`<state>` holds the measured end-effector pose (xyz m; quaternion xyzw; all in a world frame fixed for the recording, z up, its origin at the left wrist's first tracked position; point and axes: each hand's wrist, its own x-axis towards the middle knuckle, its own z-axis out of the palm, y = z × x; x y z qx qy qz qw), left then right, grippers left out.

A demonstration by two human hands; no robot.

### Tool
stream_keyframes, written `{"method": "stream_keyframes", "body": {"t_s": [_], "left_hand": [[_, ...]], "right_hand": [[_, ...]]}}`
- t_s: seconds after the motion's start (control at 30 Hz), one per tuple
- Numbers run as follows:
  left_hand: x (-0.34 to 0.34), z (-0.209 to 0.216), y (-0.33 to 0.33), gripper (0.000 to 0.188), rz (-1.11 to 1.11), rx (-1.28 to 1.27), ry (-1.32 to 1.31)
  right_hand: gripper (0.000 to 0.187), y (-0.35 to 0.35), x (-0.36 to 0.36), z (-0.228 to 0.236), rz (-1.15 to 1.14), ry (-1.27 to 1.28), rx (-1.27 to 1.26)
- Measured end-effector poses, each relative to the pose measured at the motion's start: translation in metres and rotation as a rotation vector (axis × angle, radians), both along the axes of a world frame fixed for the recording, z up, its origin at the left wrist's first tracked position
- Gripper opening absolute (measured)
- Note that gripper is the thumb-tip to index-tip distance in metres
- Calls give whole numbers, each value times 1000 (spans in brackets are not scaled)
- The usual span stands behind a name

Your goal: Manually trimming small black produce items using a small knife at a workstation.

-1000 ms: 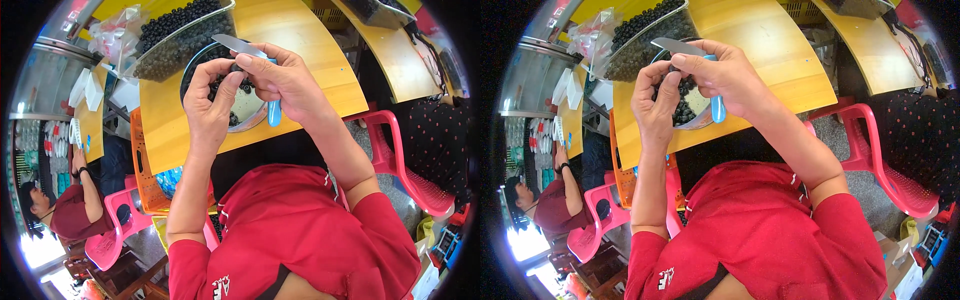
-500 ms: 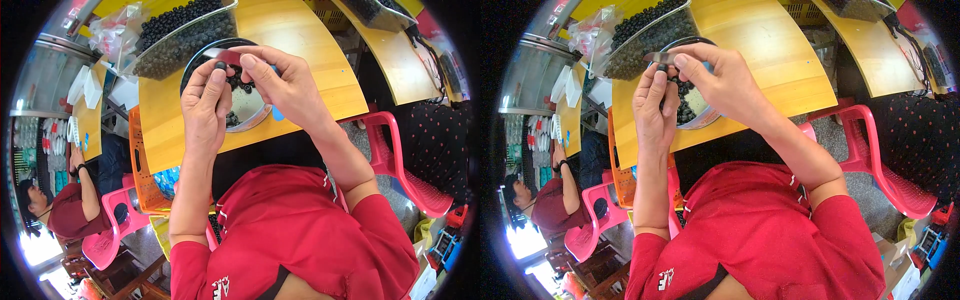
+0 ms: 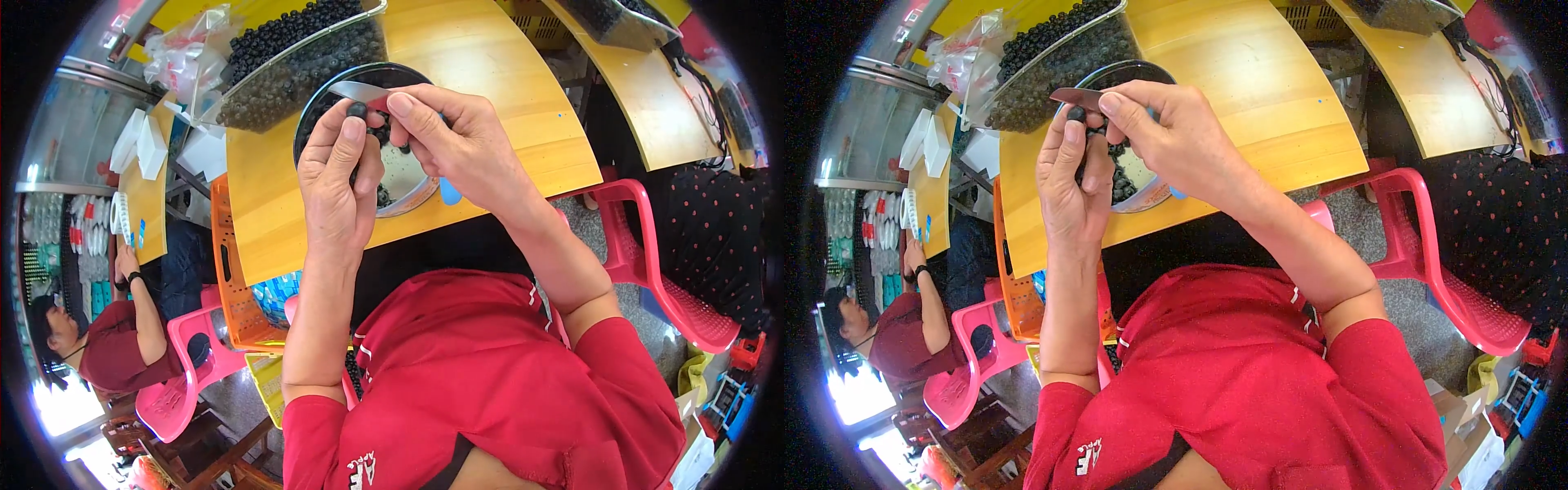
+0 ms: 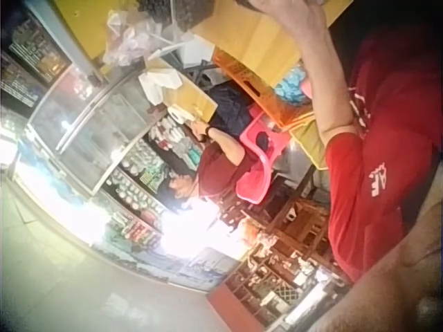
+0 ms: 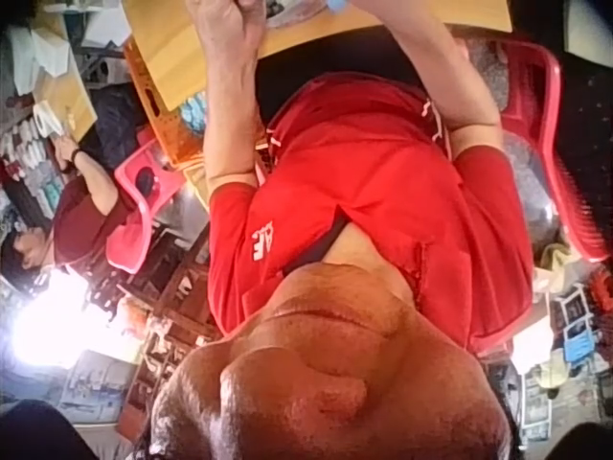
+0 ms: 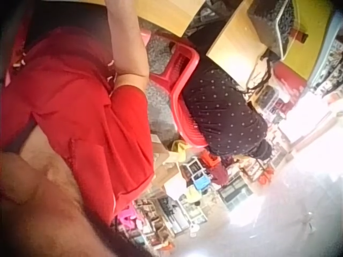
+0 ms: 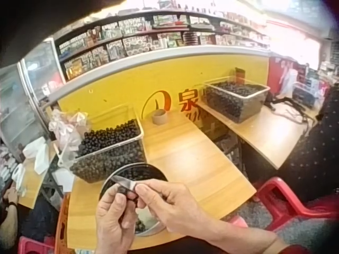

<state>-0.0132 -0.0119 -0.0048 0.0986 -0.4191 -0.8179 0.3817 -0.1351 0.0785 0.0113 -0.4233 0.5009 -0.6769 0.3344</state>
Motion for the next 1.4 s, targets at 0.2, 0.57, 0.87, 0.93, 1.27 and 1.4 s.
{"method": "stream_keyframes", "body": {"t_s": [0.2, 0.57, 0.87, 0.93, 1.27, 1.4], "left_hand": [[-2, 0, -1, 21, -2, -5, 22], [-5, -4, 4, 22, 26, 7, 31], [-4, -1, 7, 22, -19, 98, 64], [-4, 2, 5, 21, -45, 112, 54], [5, 14, -50, 19, -147, -335, -550], [-8, 8, -45, 26, -185, -888, -905]], "right_hand": [[28, 3, 5, 6, -29, -15, -36], [26, -1, 6, 3, -70, 17, -67], [24, -3, 7, 0, -101, 32, -101], [24, -3, 7, 1, -70, -27, -94], [26, 5, -24, 8, -116, -130, -69], [27, 4, -24, 8, -151, -57, -77]]}}
